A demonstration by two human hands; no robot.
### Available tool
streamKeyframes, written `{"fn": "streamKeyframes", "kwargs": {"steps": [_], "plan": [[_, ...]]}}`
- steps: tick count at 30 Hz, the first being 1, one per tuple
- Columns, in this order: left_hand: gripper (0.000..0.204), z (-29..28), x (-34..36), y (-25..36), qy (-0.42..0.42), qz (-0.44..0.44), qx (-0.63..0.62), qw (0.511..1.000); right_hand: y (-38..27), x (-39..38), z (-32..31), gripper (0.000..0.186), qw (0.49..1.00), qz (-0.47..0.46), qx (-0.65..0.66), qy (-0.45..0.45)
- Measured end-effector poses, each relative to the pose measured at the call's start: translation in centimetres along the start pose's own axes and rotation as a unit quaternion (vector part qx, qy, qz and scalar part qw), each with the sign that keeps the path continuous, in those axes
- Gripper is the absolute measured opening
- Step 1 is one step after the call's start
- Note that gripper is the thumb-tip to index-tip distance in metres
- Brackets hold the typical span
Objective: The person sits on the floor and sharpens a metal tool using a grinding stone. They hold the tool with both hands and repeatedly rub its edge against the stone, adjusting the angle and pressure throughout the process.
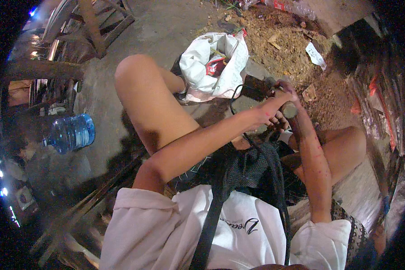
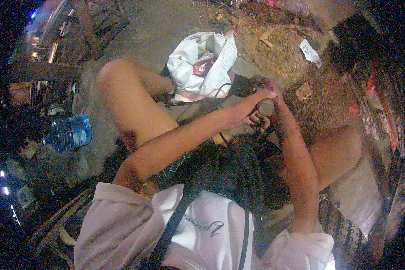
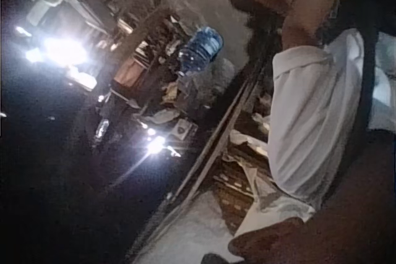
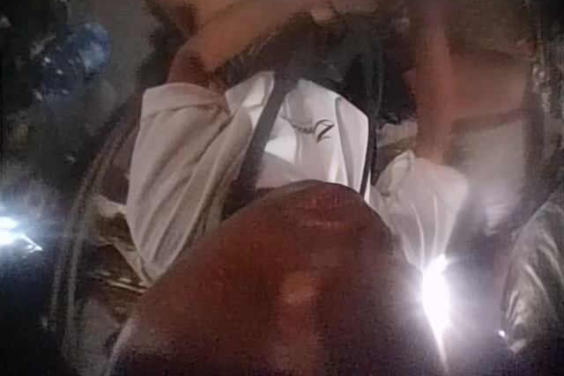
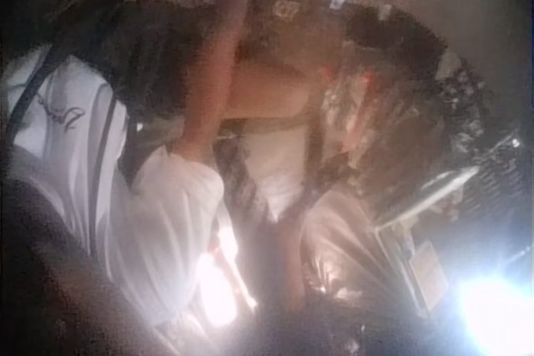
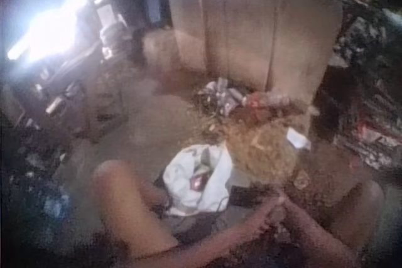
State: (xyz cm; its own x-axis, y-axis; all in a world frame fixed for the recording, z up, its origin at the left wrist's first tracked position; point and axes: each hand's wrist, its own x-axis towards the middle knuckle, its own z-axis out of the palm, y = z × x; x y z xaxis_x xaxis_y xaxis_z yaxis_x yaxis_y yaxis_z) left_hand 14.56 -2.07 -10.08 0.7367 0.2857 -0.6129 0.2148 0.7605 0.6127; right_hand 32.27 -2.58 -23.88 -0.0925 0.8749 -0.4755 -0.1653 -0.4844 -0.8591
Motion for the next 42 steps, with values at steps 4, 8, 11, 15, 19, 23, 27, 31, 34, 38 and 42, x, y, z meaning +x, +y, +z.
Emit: {"fn": "streamKeyframes", "kwargs": {"steps": [4,8,11,15,19,23,27,31,34,38,42], "plan": [[0.06,0.2,-0.3,0.1,0.007,0.012,0.017,1.0,1.6,1.8,-3.3,0.04,0.973,-0.058,0.133,-0.179],[0.056,0.1,-0.8,-0.3,0.022,0.006,-0.029,0.999,-2.0,-1.1,1.5,0.042,0.999,0.013,0.034,-0.028],[0.055,0.3,-0.4,0.0,0.018,0.007,0.008,1.0,0.5,-0.3,-1.0,0.047,0.998,0.033,0.038,-0.022],[0.054,0.2,-1.1,-0.2,0.003,-0.005,0.004,1.0,1.4,-0.1,-0.8,0.053,0.997,-0.007,0.057,-0.051],[0.053,-0.2,-0.7,-1.5,-0.032,0.021,-0.001,0.999,1.5,-1.6,-1.4,0.057,0.996,-0.029,0.056,-0.058],[0.051,0.1,-0.5,-2.9,-0.04,0.043,-0.008,0.998,3.6,-1.6,-2.0,0.045,0.999,-0.033,0.03,-0.021],[0.053,0.6,-1.6,-2.5,-0.105,0.031,-0.027,0.994,3.5,-1.8,-2.1,0.03,1.0,0.017,-0.006,0.02],[0.054,0.6,-2.1,-2.8,-0.092,0.038,-0.004,0.995,0.8,-2.3,-1.7,0.027,0.998,0.018,-0.059,-0.03],[0.05,0.6,-2.2,-3.2,-0.149,0.087,-0.003,0.985,-1.9,-4.1,0.4,0.026,0.995,0.086,0.023,0.043],[0.054,0.4,-1.9,-4.6,-0.119,0.119,0.157,0.973,-6.0,-6.8,3.4,0.029,0.969,0.095,-0.163,0.158],[0.06,0.7,-3.9,-2.3,-0.162,0.093,0.214,0.959,-9.8,-8.2,5.9,0.044,0.949,-0.011,-0.268,0.165]]}}
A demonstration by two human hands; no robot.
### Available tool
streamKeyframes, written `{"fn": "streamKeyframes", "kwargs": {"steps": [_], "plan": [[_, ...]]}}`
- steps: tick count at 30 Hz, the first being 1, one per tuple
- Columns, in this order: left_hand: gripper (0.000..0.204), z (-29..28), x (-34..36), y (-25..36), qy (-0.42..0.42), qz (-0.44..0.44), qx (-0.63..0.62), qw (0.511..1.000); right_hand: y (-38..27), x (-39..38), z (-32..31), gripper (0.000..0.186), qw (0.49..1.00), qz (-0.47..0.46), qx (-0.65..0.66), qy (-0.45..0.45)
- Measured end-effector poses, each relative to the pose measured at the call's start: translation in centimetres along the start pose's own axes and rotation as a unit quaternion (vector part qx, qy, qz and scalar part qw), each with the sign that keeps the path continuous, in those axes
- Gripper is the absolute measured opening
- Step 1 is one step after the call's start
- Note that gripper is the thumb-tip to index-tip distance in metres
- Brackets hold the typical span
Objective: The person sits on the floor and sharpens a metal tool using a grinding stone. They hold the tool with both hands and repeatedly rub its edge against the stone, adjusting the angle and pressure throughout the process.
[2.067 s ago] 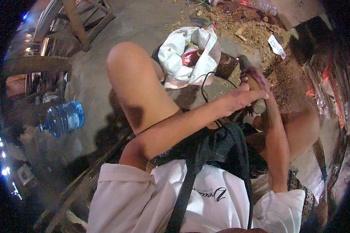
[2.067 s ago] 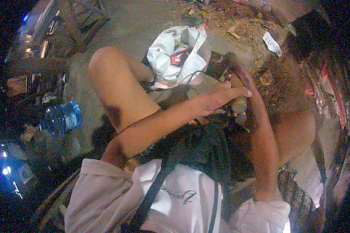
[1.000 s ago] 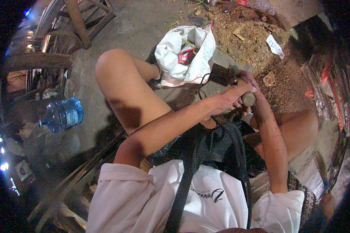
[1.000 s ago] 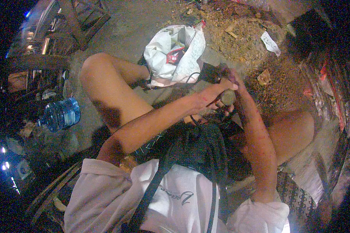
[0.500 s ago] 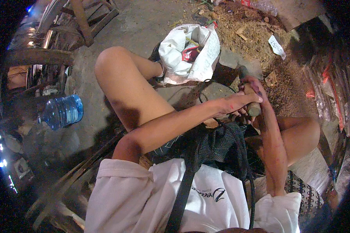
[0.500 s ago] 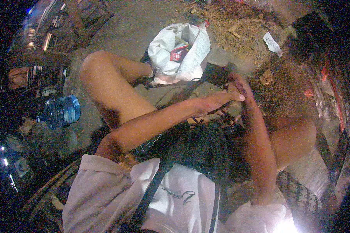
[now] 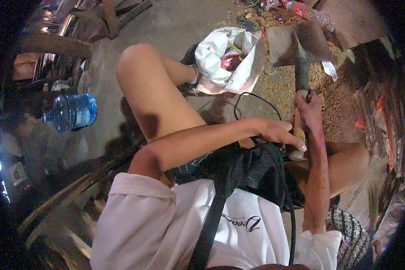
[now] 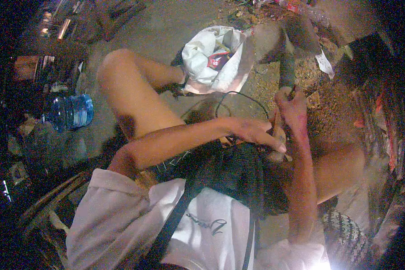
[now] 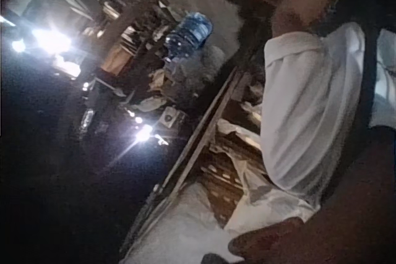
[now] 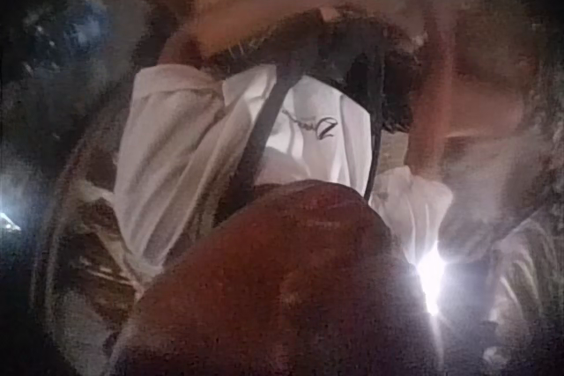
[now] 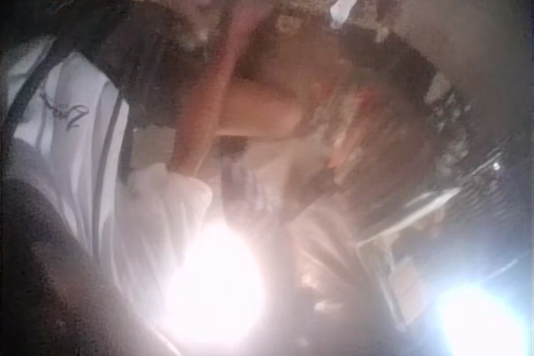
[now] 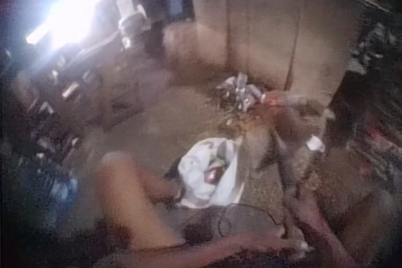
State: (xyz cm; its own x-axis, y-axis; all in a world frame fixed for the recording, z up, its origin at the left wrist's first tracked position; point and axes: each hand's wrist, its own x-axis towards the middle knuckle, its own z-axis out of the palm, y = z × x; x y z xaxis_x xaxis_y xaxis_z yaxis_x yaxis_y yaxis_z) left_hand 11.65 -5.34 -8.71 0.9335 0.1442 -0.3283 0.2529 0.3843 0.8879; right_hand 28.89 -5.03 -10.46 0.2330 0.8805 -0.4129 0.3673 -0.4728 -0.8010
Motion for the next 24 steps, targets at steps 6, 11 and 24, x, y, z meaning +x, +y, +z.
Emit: {"fn": "streamKeyframes", "kwargs": {"steps": [6,11,24], "plan": [[0.065,-0.3,-0.4,0.8,0.016,-0.173,0.077,0.982,-2.9,-1.3,1.9,0.061,0.951,-0.145,-0.265,0.065],[0.051,0.9,2.1,-6.1,-0.026,0.087,-0.068,0.994,-5.1,-2.1,3.1,0.067,0.949,-0.109,-0.291,-0.043],[0.082,-0.2,0.0,2.3,0.119,-0.046,-0.123,0.984,-1.9,3.0,0.8,0.06,0.995,0.047,0.08,-0.047]]}}
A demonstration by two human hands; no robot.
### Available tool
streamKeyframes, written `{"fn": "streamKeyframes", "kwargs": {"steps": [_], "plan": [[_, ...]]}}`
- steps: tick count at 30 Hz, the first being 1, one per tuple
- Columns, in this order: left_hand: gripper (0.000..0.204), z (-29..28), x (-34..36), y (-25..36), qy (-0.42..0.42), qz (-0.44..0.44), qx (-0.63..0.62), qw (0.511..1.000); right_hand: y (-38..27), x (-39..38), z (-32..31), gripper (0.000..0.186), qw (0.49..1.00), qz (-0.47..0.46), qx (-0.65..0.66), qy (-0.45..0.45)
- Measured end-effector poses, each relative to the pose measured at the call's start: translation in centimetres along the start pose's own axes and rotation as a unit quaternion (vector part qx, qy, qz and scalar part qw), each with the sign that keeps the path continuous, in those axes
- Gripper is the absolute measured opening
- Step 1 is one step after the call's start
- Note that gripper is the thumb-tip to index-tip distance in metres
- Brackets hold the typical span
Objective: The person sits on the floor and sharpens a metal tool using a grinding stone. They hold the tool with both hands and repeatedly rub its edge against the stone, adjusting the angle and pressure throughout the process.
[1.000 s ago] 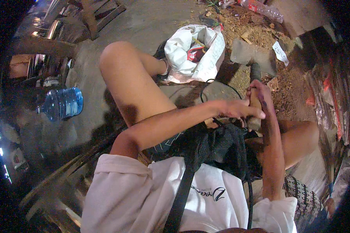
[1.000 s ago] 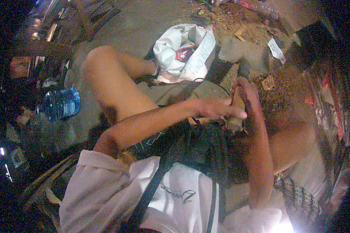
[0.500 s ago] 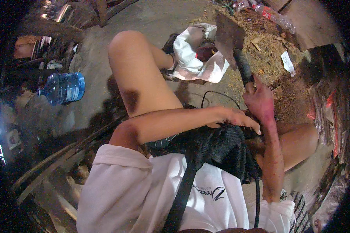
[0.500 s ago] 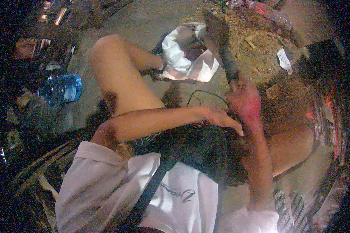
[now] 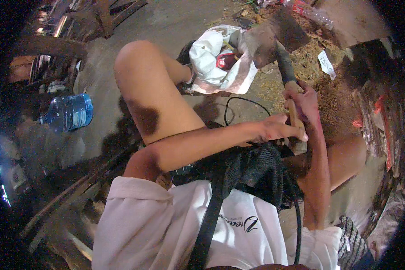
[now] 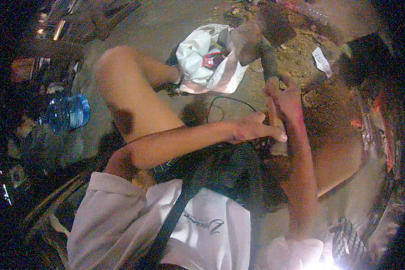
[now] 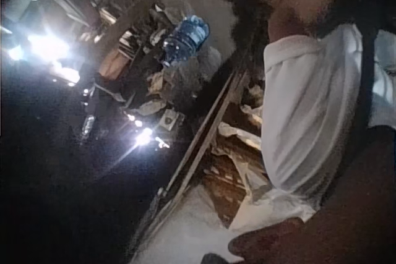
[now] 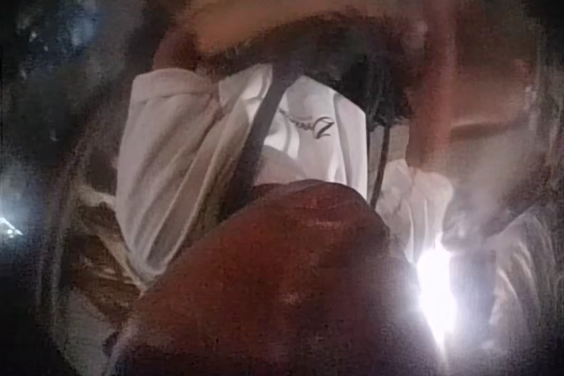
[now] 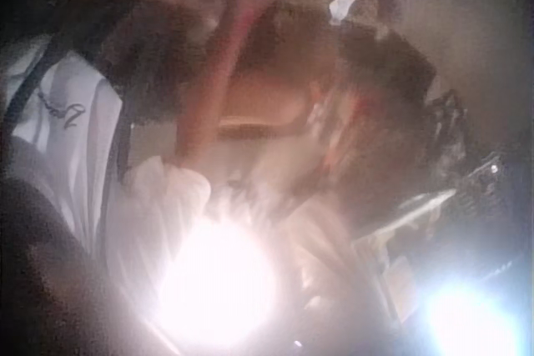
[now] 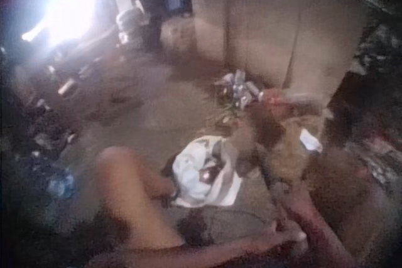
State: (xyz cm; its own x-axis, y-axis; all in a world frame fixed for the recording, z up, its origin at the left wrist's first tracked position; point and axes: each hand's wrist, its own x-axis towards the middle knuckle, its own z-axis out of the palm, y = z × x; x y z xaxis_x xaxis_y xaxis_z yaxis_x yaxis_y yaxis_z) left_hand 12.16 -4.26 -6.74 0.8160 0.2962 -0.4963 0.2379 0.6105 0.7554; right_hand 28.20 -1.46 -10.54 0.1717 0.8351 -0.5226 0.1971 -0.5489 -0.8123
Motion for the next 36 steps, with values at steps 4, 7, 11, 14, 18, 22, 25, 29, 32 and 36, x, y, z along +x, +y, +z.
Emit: {"fn": "streamKeyframes", "kwargs": {"steps": [4,7,11,14,18,22,25,29,32,36], "plan": [[0.091,-0.7,0.8,1.1,0.026,0.059,-0.019,0.998,0.4,1.7,-1.3,0.027,0.991,0.026,0.12,-0.061],[0.084,-1.3,0.1,2.9,0.06,0.014,0.032,0.998,2.3,3.1,-1.1,0.03,0.983,0.081,0.165,-0.016],[0.069,-2.6,2.4,2.1,0.049,0.042,0.02,0.998,3.4,4.9,-1.8,0.028,0.975,0.099,0.192,-0.053],[0.057,-3.3,3.8,2.9,0.059,0.032,0.0,0.998,4.7,6.0,-2.8,0.031,0.959,0.03,0.264,-0.095],[0.075,-4.4,5.7,3.5,0.027,0.004,-0.05,0.998,4.9,8.7,-4.1,0.038,0.992,-0.069,0.019,-0.108],[0.074,-6.2,8.0,4.2,0.055,-0.015,-0.013,0.998,4.9,11.2,-4.4,0.04,0.963,-0.003,0.231,-0.136],[0.046,-7.0,10.4,4.4,0.109,0.063,-0.088,0.988,5.0,15.3,-5.3,0.037,0.968,-0.165,0.057,-0.179],[0.041,-9.0,15.3,4.7,0.186,0.082,-0.065,0.977,13.6,26.6,-8.4,0.033,0.922,-0.03,0.289,-0.257],[0.04,-11.5,15.0,4.4,0.212,-0.012,-0.147,0.966,11.9,27.7,-3.6,0.031,0.938,-0.054,0.199,-0.279],[0.031,-11.6,15.6,5.9,0.212,-0.033,-0.225,0.951,15.4,31.6,-2.3,0.036,0.955,-0.07,0.194,-0.214]]}}
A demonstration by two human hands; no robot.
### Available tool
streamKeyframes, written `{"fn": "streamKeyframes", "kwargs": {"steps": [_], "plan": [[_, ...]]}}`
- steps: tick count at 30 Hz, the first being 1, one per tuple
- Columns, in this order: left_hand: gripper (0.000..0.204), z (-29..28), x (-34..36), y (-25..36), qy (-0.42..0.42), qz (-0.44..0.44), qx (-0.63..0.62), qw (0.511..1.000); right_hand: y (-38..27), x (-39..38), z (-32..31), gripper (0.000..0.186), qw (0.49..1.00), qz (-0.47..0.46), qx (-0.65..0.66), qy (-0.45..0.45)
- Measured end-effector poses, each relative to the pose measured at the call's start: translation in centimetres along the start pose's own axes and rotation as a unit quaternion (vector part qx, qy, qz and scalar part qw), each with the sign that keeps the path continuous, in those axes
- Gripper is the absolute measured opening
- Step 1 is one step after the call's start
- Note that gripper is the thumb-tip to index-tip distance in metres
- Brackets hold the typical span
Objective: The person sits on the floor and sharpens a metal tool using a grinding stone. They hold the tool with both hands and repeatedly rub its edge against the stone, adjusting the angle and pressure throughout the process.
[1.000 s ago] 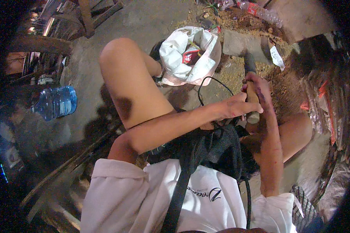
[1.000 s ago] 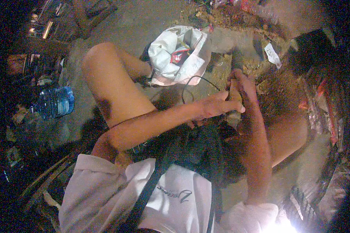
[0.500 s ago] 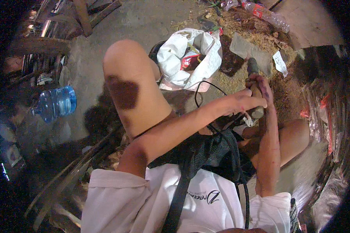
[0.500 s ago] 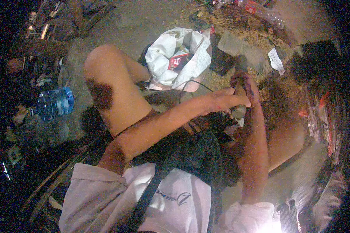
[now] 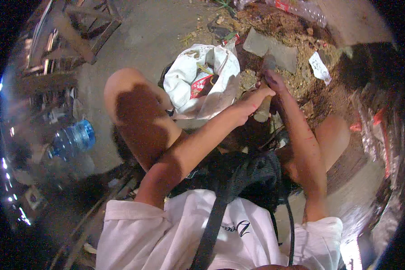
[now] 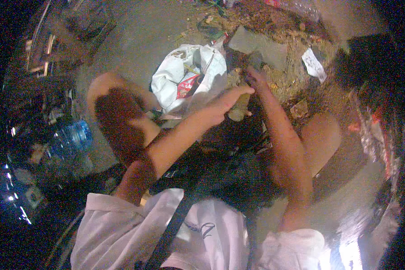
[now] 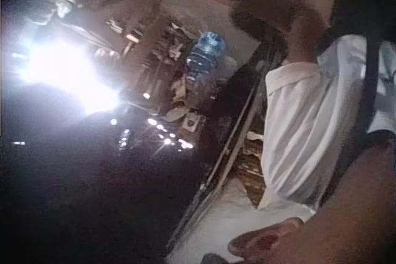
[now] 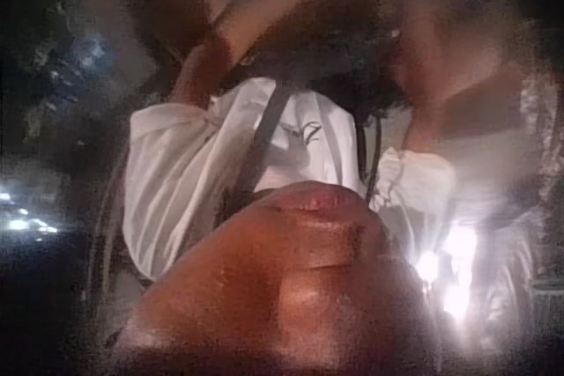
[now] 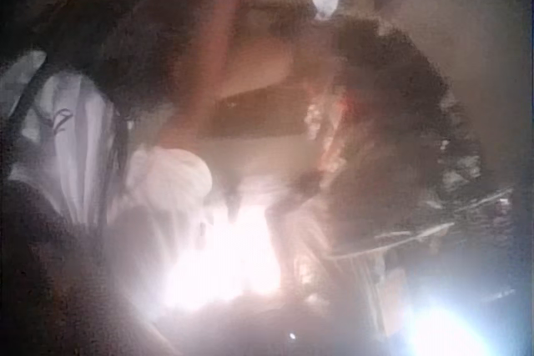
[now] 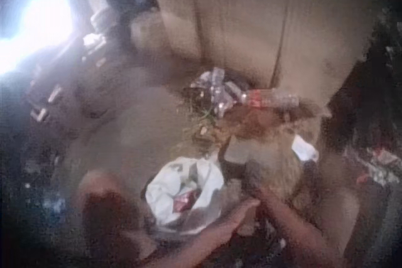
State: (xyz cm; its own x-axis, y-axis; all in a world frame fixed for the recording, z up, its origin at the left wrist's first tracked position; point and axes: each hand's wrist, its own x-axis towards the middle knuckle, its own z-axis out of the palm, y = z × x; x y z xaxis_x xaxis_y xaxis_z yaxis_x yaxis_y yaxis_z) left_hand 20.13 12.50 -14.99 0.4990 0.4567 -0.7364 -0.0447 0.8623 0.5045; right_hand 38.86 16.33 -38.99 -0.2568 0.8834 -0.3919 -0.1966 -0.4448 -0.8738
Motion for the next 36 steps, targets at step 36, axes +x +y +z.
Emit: {"fn": "streamKeyframes", "kwargs": {"steps": [36], "plan": [[0.057,0.8,-10.5,-7.6,-0.162,0.091,0.088,0.979,-7.7,-13.1,8.0,0.026,0.957,0.045,-0.254,0.129]]}}
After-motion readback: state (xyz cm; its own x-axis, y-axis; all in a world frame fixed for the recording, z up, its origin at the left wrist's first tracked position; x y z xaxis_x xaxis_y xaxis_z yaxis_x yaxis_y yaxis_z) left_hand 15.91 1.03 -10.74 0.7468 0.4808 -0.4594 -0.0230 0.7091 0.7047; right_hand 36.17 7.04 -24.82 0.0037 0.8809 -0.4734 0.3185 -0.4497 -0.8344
